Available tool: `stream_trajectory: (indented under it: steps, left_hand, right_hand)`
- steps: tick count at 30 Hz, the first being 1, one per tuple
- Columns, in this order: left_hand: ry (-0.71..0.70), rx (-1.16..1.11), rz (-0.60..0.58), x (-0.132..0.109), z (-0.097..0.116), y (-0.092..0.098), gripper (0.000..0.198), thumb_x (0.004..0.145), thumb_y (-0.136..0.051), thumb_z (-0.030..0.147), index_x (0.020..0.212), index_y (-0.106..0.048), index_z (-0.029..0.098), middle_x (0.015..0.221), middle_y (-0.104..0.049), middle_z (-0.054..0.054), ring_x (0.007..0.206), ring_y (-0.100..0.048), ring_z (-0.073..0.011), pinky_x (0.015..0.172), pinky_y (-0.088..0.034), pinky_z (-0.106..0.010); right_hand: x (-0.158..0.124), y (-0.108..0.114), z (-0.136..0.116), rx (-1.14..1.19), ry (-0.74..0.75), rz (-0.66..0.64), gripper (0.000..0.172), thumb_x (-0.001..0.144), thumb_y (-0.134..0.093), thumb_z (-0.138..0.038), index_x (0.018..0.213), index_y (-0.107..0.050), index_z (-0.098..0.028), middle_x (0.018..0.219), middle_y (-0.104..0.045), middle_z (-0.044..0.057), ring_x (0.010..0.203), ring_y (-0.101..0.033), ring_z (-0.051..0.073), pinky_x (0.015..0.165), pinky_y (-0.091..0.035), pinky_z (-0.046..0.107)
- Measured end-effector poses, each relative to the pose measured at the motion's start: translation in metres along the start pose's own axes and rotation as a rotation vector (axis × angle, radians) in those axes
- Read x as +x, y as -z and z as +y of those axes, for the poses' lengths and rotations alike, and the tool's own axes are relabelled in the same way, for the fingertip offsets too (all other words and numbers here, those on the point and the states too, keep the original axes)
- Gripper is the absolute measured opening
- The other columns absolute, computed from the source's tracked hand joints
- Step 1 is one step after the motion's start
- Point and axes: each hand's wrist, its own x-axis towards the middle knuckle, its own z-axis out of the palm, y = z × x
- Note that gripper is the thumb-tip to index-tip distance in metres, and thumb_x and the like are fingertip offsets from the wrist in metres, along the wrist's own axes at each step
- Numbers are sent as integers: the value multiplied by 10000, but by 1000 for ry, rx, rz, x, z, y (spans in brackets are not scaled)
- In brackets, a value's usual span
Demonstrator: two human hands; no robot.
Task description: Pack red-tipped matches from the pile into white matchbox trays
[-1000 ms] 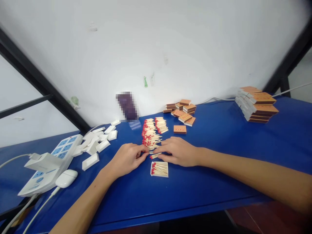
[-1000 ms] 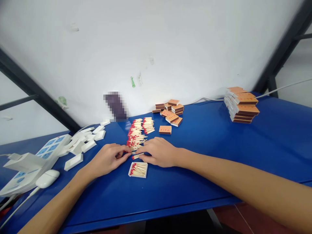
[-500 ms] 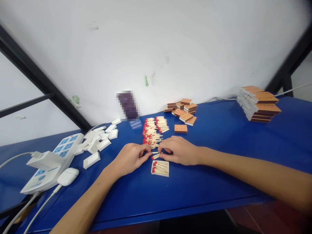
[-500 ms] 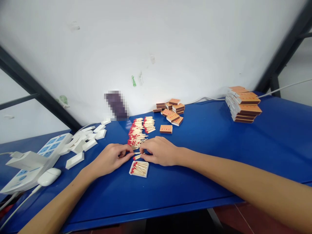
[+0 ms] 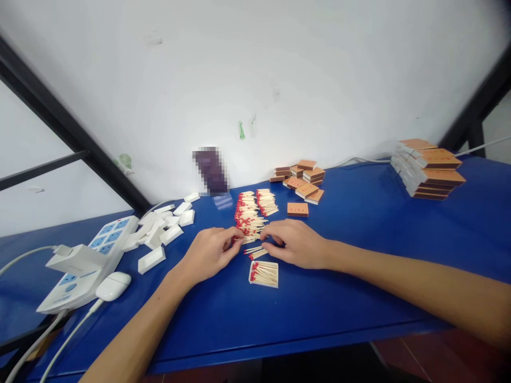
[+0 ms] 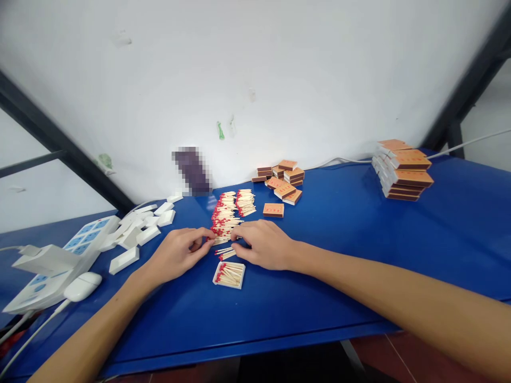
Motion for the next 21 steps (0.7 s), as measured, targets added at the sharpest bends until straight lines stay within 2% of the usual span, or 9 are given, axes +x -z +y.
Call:
stream_trajectory:
  steps: [4,11,14,21]
  left_hand:
    - [10,31,29,-1,-6,2,163,949,-534,260,1025,-666,202,637,-558,30,580,-529,-119,576,-355,-232]
    - [-14,14,24,2,-1,0,169,956,-513,248,1027,-656,192,719,-590,5,662,-550,-137,630,-398,-246]
    - [-42,-4,25,4,3,0,178,962,-502,249,1032,-653,186,750,-590,-8,704,-554,-147,653,-411,-254]
    - [-53,-43,34,4,4,-2,184,983,-495,268,1056,-648,197,807,-598,-14,762,-558,-152,701,-426,-269]
  right_hand:
    - [0,-3,4,-41,-96,61,125,899,-586,-253,959,-657,-169,705,-567,-12,623,-468,114,617,-307,248]
    - [7,-2,3,-78,-172,-11,187,918,-585,-340,957,-685,-187,735,-616,5,636,-501,124,601,-296,254]
    - [10,-3,3,-84,-170,-18,205,922,-579,-348,971,-714,-202,742,-646,10,649,-527,130,605,-298,255]
    - [13,-6,6,-90,-137,-30,258,950,-532,-301,816,-719,-184,724,-672,23,619,-527,123,575,-269,260]
